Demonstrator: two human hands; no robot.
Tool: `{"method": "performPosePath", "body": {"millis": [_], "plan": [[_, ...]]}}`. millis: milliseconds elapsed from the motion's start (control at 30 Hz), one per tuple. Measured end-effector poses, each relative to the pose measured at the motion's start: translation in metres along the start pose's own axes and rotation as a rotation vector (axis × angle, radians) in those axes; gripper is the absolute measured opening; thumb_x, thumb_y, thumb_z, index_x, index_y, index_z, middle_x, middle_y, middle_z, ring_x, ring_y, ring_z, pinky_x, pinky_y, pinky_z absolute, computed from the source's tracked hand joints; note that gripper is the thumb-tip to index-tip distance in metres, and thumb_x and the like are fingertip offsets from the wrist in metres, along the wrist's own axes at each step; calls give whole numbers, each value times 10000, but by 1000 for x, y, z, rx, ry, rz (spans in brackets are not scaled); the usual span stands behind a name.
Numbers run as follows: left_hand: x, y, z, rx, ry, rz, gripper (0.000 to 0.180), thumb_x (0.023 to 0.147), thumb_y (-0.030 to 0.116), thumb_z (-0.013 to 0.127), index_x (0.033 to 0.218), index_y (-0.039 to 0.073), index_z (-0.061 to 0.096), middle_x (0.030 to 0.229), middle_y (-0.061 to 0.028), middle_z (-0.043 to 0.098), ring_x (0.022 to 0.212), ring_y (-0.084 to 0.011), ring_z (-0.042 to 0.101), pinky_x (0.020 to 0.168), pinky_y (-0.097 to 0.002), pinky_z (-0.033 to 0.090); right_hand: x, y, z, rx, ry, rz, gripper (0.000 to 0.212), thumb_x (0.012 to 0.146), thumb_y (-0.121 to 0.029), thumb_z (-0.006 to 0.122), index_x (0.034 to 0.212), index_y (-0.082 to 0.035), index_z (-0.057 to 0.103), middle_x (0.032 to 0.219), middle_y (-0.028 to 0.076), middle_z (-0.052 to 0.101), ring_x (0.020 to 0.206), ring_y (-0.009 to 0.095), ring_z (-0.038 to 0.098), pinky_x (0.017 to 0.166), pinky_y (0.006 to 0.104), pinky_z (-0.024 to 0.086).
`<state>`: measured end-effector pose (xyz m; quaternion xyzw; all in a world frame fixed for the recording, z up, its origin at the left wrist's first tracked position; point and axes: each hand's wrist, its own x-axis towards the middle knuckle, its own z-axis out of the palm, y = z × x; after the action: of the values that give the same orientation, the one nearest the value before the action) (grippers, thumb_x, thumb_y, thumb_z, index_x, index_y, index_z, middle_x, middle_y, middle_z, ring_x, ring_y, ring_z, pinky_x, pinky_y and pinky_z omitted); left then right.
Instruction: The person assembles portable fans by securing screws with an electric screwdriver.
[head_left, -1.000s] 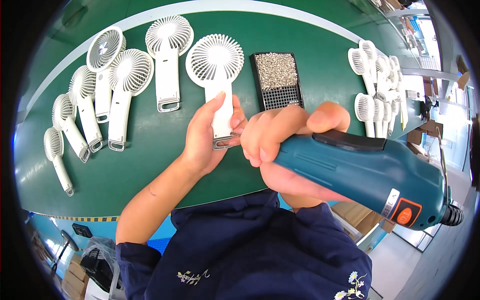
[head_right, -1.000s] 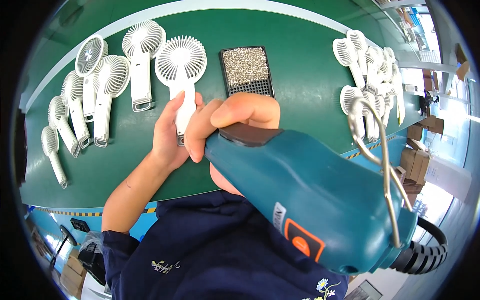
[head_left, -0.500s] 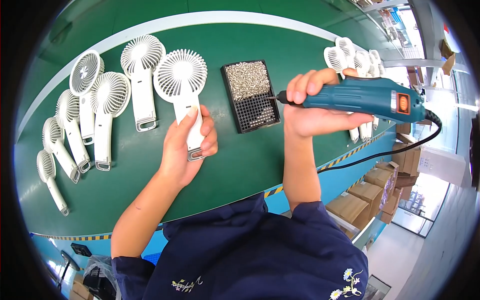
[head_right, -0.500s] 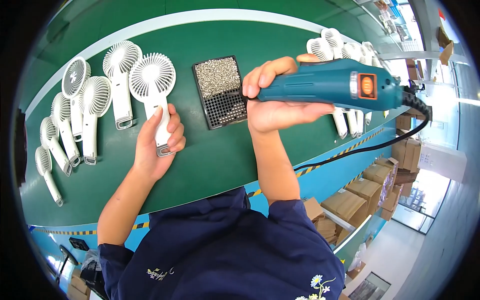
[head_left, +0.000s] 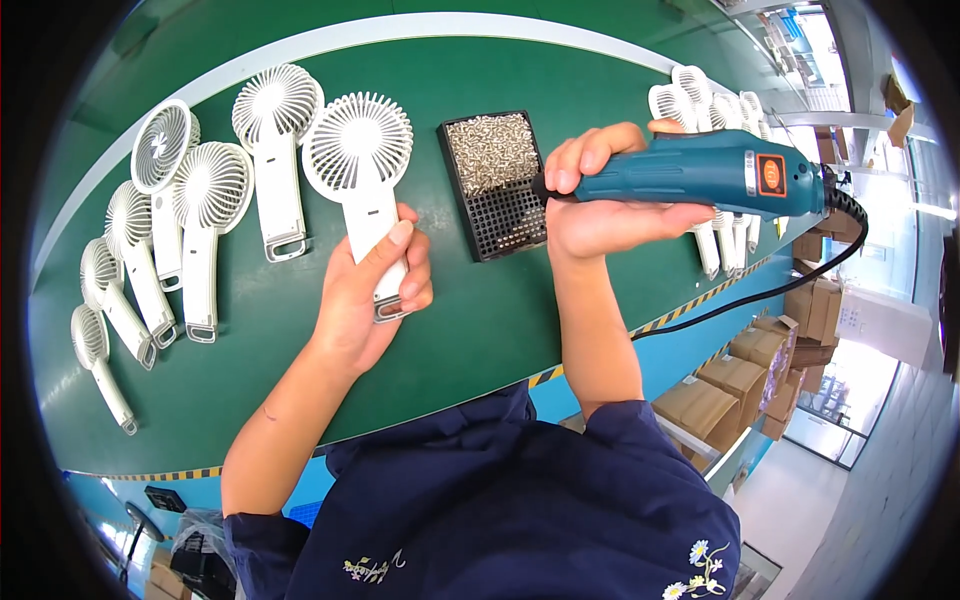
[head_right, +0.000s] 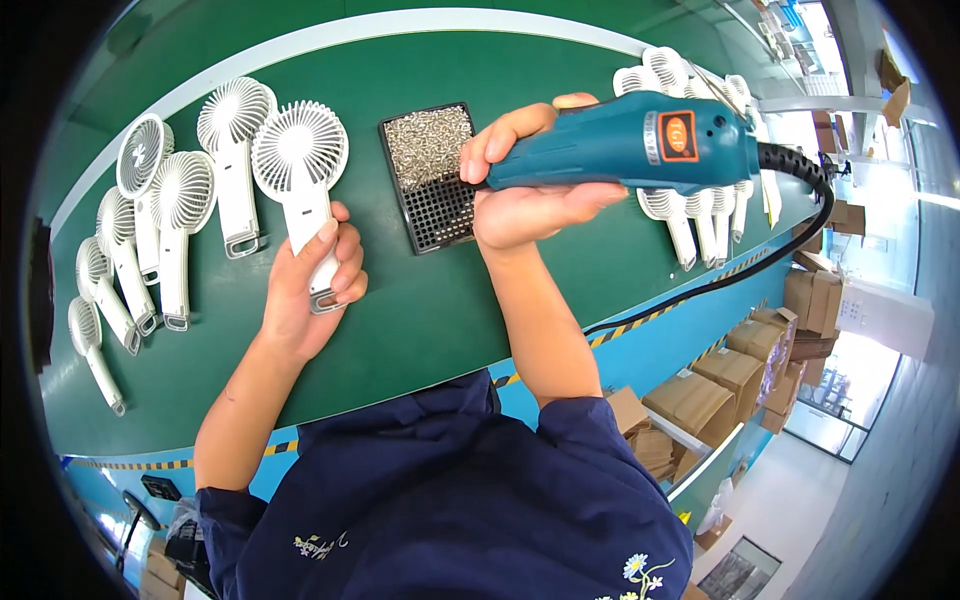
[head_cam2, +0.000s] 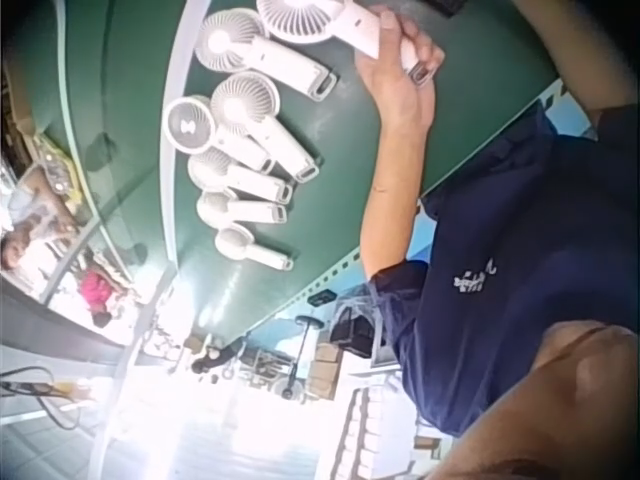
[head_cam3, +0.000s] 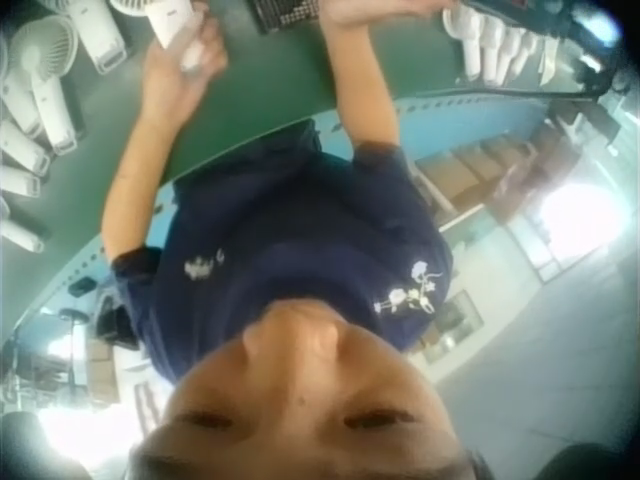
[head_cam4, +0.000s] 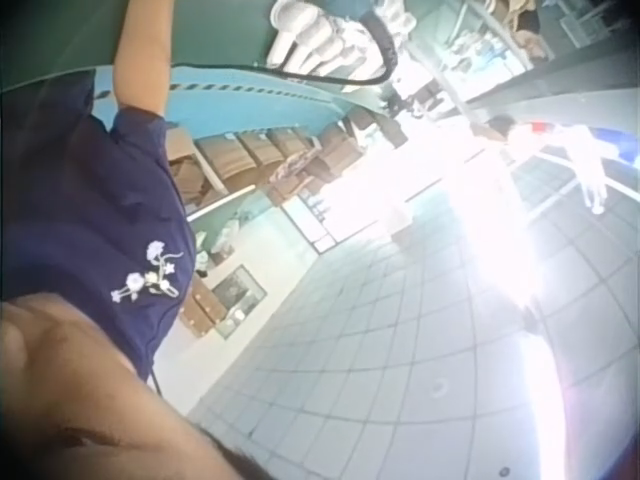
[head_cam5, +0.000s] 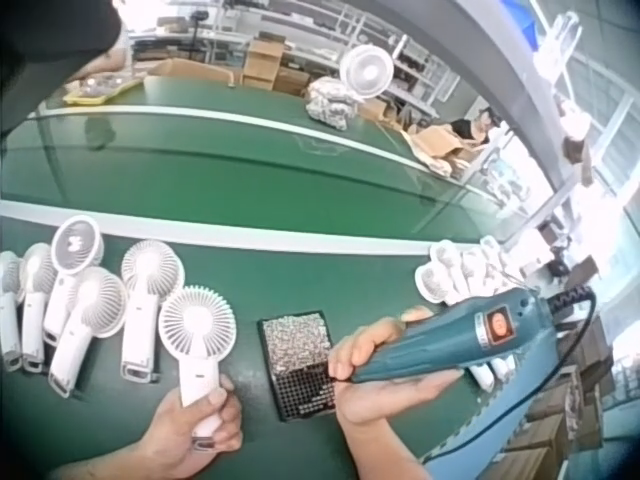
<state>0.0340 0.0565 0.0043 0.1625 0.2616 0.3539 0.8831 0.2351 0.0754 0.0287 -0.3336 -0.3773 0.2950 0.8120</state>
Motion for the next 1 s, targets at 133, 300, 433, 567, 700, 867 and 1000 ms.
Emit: {"method": "performPosePath", "body": {"millis": [133, 300, 433, 567, 700, 867, 1000], "plan": [[0, 1, 0, -18, 1, 14, 186, 908, 101, 577, 1063, 49, 488, 839, -79, 552, 587, -94, 460, 488, -246, 358, -1, -5, 3, 44, 64, -42, 891, 705, -888, 261, 1114, -104, 371, 564, 73, 462, 368, 176, 403, 336, 286, 388], [2, -1, -1, -30, 8, 13, 200, 895, 79, 585, 1065, 54, 483, 868, -87, 564, 597, -94, 463, 492, -245, 362, 1, -1, 1, -33, 56, -18, 862, 725, -873, 254, 1100, -106, 373, 557, 73, 460, 367, 175, 402, 339, 284, 392], [0, 1, -2, -39, 5, 13, 206, 891, 81, 590, 1062, 55, 478, 861, -82, 557, 610, -96, 467, 494, -243, 362, 0, -2, 1, 31, 75, -85, 860, 735, -867, 246, 1097, -98, 378, 556, 76, 466, 362, 173, 405, 324, 294, 376], [-2, 2, 0, -3, 34, 16, 221, 871, 48, 602, 1051, 58, 473, 959, -114, 591, 631, -94, 475, 503, -244, 377, -6, -13, 11, 107, 66, -16, 757, 800, -816, 209, 1094, -159, 444, 591, 28, 445, 382, 140, 368, 333, 280, 318], [4, -5, 7, 114, 21, 67, 271, 843, 16, 625, 1066, 61, 477, 1159, -167, 580, 764, -114, 562, 584, -246, 443, -10, -33, 27, 153, 58, -60, 689, 841, -755, 297, 1075, -129, 467, 606, 5, 413, 396, 87, 335, 325, 222, 277], [4, -7, 3, 180, 15, 132, 282, 841, 8, 628, 1075, 56, 478, 1193, -181, 560, 872, -145, 598, 627, -259, 463, -16, -32, 34, 211, 38, 2, 703, 822, -778, 294, 1050, -138, 470, 604, 4, 415, 392, 89, 338, 326, 223, 287], [5, -8, 5, 176, 42, 138, 280, 844, -2, 620, 1077, 48, 473, 1158, -176, 568, 883, -170, 602, 623, -267, 463, -10, -14, 21, 141, 59, 13, 801, 762, -847, 233, 1090, -144, 432, 584, 47, 457, 372, 157, 386, 325, 280, 347]]}}
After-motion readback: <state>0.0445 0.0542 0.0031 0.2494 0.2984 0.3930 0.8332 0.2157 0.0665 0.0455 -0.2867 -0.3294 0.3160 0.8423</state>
